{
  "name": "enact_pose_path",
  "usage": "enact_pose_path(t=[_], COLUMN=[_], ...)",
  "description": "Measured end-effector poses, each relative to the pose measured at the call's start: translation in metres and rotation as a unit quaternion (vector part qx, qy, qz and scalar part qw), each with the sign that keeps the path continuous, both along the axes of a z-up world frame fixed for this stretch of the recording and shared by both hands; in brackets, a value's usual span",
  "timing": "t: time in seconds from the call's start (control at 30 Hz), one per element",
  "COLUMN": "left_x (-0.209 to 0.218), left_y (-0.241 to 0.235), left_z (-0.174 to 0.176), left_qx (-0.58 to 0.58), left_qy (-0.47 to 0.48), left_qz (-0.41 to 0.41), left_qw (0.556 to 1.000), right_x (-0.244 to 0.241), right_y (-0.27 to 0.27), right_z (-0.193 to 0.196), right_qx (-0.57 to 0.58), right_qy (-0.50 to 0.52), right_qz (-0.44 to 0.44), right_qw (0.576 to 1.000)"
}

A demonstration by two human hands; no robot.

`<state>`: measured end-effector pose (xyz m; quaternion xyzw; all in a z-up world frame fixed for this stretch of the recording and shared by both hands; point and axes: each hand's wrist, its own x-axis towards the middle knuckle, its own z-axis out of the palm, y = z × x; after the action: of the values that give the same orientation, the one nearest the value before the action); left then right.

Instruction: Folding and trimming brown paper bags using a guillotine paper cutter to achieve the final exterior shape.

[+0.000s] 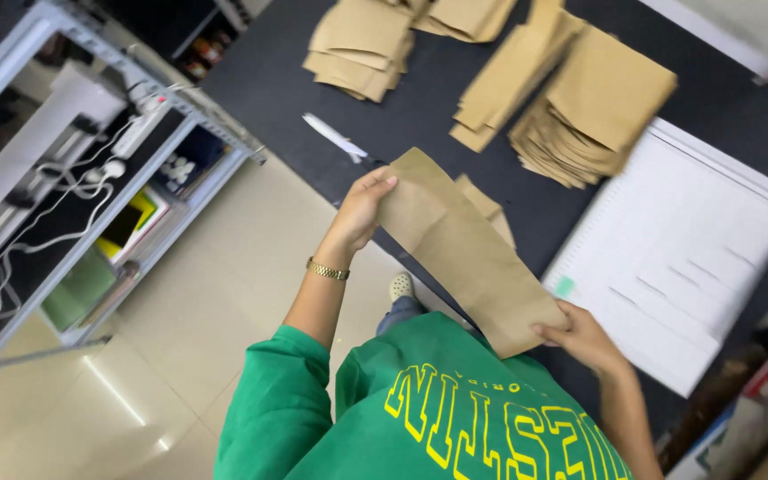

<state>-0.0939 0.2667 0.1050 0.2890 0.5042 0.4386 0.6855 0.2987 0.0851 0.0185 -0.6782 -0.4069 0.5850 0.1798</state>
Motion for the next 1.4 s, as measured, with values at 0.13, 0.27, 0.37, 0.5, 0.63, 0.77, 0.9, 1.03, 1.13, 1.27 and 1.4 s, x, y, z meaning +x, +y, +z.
enact_pose_path(t=[0.13, 0.27, 0.37, 0.5, 0.63, 0.77, 0.9, 1.03, 1.13, 1.27, 1.4], left_x=[0.082, 0.217, 0.337, 0.432, 0.423, 0.399, 0.412, 0.408, 0.364, 0.246, 0.140], left_y=[0.022, 0.059, 0.090, 0.120, 0.031, -0.059, -0.058, -0.055, -0.057, -0.054, -0.056], left_z=[-0.043, -0.090, -0.057, -0.095, -0.103, -0.133, -0.138, -0.130, -0.105, -0.088, -0.119], left_qx=[0.016, 0.295, 0.229, 0.232, 0.341, 0.478, 0.459, 0.445, 0.462, 0.358, 0.214], left_qy=[0.021, 0.082, 0.096, 0.013, 0.293, 0.505, 0.574, 0.546, 0.543, 0.579, 0.651], left_qz=[-0.015, -0.155, -0.191, -0.076, 0.062, -0.382, -0.440, -0.396, -0.298, -0.080, 0.030], left_qw=[1.000, 0.939, 0.950, 0.970, 0.891, 0.609, 0.516, 0.589, 0.635, 0.728, 0.728], right_x=[0.030, 0.106, 0.109, 0.102, 0.074, 0.060, 0.075, 0.079, 0.078, 0.081, 0.079], right_y=[-0.059, -0.112, -0.132, -0.141, -0.118, -0.115, -0.107, -0.103, -0.093, -0.082, -0.064], right_z=[-0.028, 0.000, 0.097, 0.028, -0.024, -0.038, -0.019, -0.016, -0.010, -0.001, 0.009], right_qx=[0.137, 0.390, 0.652, 0.620, 0.326, 0.247, 0.220, 0.265, 0.314, 0.390, 0.430], right_qy=[-0.012, -0.047, -0.310, -0.470, -0.531, -0.541, -0.483, -0.455, -0.455, -0.441, -0.413], right_qz=[-0.321, -0.544, -0.225, -0.055, 0.077, 0.116, 0.115, 0.089, 0.068, 0.034, 0.027], right_qw=[0.937, 0.742, 0.655, 0.626, 0.779, 0.796, 0.840, 0.845, 0.831, 0.808, 0.802])
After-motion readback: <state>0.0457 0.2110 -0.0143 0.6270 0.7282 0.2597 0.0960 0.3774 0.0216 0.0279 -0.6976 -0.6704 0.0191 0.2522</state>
